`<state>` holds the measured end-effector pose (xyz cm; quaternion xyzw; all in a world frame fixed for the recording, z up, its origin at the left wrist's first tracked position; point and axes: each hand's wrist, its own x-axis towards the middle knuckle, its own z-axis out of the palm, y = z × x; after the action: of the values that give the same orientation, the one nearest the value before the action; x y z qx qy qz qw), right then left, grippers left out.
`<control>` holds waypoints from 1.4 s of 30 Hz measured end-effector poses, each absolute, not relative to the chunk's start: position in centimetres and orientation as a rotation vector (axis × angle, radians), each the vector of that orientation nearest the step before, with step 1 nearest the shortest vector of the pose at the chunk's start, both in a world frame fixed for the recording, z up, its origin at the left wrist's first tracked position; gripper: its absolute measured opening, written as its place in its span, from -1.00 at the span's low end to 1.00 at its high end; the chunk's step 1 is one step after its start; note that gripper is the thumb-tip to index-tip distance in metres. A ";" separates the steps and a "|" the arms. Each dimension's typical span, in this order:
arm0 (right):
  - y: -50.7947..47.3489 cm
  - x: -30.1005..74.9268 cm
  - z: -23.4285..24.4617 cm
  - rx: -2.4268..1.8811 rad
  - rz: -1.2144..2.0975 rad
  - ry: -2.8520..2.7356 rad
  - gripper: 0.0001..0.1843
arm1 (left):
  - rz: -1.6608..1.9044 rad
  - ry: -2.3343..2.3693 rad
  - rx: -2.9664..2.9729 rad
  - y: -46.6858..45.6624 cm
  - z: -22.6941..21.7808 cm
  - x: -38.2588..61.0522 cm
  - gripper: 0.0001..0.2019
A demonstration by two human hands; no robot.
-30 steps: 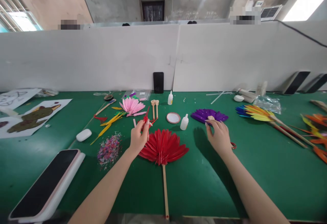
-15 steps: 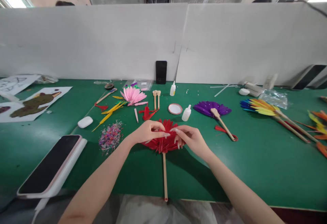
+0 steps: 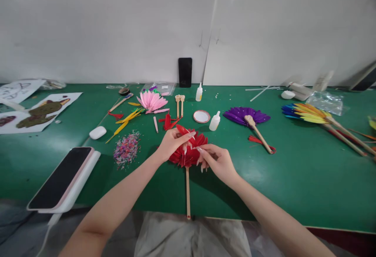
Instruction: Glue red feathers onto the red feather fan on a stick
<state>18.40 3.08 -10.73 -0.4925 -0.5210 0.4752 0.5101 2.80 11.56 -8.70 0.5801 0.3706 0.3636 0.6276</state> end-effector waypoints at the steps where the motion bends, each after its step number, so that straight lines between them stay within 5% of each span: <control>1: 3.0 18.4 -10.7 -1.173 1.159 -1.277 -0.71 | 0.847 0.861 1.334 11.5 -8.7 2.9 -0.72; 8: 2.8 19.0 -9.8 -1.114 1.096 -1.662 -0.75 | 0.856 0.952 1.480 12.7 -8.3 1.6 -0.64; 17: -1.2 17.3 -10.2 -1.050 0.330 -2.181 -0.82 | 0.787 0.886 2.195 15.1 -8.0 2.1 -0.68; 26: -5.1 15.4 -11.3 -1.302 0.360 -1.800 -0.73 | 0.402 0.629 2.463 16.7 -8.1 5.1 -0.61; 42: -3.8 14.7 -12.7 -1.627 0.209 -1.738 -0.51 | 0.360 0.686 2.503 17.2 -8.8 5.5 -0.64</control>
<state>14.67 -3.81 -12.74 -0.6334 -0.6765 0.0815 0.3669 5.48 17.21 -8.77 0.9230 0.2528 0.1328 0.2578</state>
